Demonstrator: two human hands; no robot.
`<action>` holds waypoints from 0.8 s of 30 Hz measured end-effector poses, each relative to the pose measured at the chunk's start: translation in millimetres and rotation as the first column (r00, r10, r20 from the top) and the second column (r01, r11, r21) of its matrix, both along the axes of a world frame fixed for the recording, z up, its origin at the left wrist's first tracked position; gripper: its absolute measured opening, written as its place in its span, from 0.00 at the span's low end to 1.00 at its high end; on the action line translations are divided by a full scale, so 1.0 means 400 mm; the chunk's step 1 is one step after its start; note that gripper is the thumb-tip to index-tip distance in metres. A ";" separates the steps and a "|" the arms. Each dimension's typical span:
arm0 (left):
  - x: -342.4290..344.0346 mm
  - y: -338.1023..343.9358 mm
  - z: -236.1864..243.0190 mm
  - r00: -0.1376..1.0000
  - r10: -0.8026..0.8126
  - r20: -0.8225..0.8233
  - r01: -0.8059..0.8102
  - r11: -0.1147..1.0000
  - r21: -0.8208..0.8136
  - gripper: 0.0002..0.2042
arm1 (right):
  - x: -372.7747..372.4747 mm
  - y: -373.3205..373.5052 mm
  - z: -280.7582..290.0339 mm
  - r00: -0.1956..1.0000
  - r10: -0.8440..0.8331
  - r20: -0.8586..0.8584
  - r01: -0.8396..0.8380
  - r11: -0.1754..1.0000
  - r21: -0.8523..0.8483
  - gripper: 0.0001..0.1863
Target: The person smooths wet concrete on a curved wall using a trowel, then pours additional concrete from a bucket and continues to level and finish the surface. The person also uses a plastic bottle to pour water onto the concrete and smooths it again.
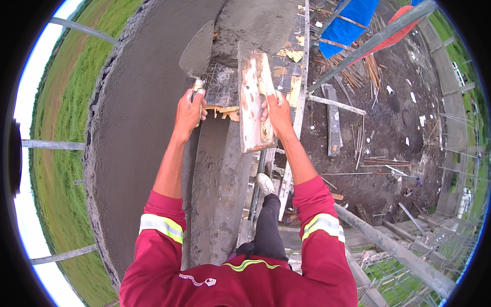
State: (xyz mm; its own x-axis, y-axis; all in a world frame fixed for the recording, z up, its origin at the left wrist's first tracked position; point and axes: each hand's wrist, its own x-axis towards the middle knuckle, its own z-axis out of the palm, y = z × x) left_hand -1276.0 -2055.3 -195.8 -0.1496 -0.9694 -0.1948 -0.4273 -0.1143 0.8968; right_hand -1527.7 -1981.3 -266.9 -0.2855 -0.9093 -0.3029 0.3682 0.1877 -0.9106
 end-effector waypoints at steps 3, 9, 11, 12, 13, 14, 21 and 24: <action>-0.047 -0.213 -0.022 0.889 -0.033 0.456 0.205 0.921 -0.332 0.20 | -0.097 -0.127 -0.051 0.919 -0.175 0.354 0.159 0.984 0.075 0.16; -0.241 -0.390 -0.110 0.642 -0.032 0.766 0.296 0.932 -0.209 0.17 | -0.181 -0.309 -0.174 0.872 -0.247 0.423 0.207 0.969 0.138 0.17; -0.256 -0.370 -0.156 0.605 -0.263 0.752 0.415 0.910 -0.015 0.17 | -0.173 -0.343 -0.206 0.880 -0.279 0.384 0.207 0.954 0.218 0.18; -0.233 -0.357 -0.171 0.593 -0.249 0.766 0.435 0.899 -0.045 0.17 | -0.169 -0.358 -0.217 0.894 -0.248 0.373 0.180 0.962 0.207 0.19; -0.214 -0.336 -0.190 0.557 -0.324 0.764 0.488 0.873 0.014 0.16 | -0.170 -0.369 -0.225 0.899 -0.178 0.400 0.140 0.983 0.122 0.19; -0.168 -0.319 -0.195 0.590 -0.293 0.752 0.500 0.865 -0.055 0.16 | -0.169 -0.376 -0.230 0.898 -0.165 0.408 0.126 0.985 0.121 0.19; -0.006 -0.270 -0.199 0.988 -0.155 -0.001 0.131 0.829 0.543 0.15 | -0.142 -0.378 -0.234 0.910 -0.182 0.374 0.124 0.977 0.174 0.21; -0.092 -0.307 -0.220 0.913 -0.026 -0.407 0.316 0.676 0.665 0.14 | -0.084 -0.370 -0.216 0.894 -0.093 0.439 0.022 0.986 0.165 0.21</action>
